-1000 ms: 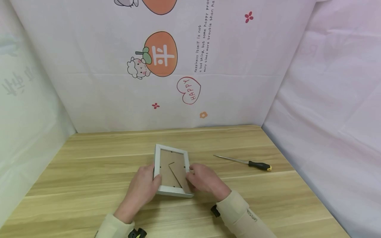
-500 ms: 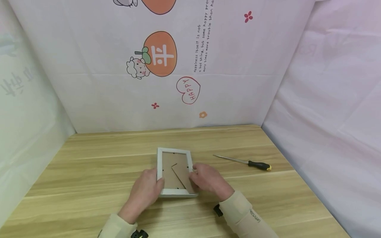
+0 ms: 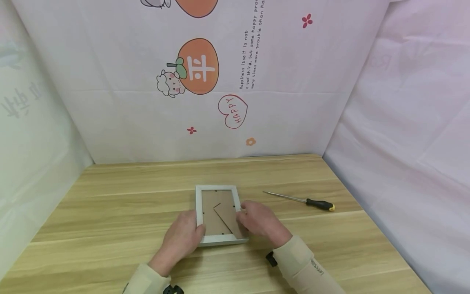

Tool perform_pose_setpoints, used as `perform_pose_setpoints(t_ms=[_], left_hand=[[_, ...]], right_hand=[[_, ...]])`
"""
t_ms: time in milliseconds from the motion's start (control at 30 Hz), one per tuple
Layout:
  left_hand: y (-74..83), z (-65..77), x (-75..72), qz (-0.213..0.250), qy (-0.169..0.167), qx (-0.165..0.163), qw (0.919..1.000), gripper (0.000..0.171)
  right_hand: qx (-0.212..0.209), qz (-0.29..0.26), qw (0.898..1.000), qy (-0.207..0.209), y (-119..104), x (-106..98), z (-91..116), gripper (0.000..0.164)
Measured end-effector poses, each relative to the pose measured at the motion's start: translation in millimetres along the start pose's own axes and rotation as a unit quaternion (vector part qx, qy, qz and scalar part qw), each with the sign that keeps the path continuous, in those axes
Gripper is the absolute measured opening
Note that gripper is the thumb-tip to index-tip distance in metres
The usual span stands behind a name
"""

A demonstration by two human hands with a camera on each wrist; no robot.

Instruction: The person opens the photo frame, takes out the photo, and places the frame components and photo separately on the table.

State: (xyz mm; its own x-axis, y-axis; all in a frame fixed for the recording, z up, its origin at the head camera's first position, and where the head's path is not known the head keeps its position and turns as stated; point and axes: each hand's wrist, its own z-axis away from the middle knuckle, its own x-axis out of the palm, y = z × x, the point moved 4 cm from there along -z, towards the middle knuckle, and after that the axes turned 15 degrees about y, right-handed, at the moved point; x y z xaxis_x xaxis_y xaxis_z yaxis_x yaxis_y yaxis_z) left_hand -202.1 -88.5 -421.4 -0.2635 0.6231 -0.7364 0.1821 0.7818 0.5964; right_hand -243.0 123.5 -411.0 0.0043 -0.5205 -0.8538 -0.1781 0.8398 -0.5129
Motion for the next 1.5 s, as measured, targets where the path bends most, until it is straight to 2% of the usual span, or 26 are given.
perform_pose_setpoints(t_ms=[167,333,600,900,1200,1500], left_hand=[[-1.3,1.1,3.0,-0.006,-0.001,0.002,1.0000,0.006],[-2.7,2.0,4.8,-0.018,0.001,-0.001,0.9998,0.018],[-3.0,1.0,7.8,0.004,-0.008,0.001,1.0000,0.027],[-3.9,0.7,10.1,0.006,-0.005,0.000,1.0000,0.036],[-4.8,1.3,10.5,0.007,-0.010,-0.001,0.9999,0.041],[-6.5,4.5,10.9,0.013,-0.043,-0.016,0.9988,0.074]], right_hand=[[0.003,0.009,1.000,0.006,1.7,-0.7,-0.6,0.047],[0.004,0.011,1.000,0.005,3.4,-0.9,-0.5,0.048],[0.007,0.015,1.000,0.005,5.8,-0.8,0.5,0.046],[0.006,0.016,1.000,0.000,7.7,-2.3,0.5,0.044],[0.008,0.004,1.000,0.002,8.0,-1.5,0.9,0.021],[0.013,0.016,1.000,-0.003,8.4,0.1,-0.4,0.020]])
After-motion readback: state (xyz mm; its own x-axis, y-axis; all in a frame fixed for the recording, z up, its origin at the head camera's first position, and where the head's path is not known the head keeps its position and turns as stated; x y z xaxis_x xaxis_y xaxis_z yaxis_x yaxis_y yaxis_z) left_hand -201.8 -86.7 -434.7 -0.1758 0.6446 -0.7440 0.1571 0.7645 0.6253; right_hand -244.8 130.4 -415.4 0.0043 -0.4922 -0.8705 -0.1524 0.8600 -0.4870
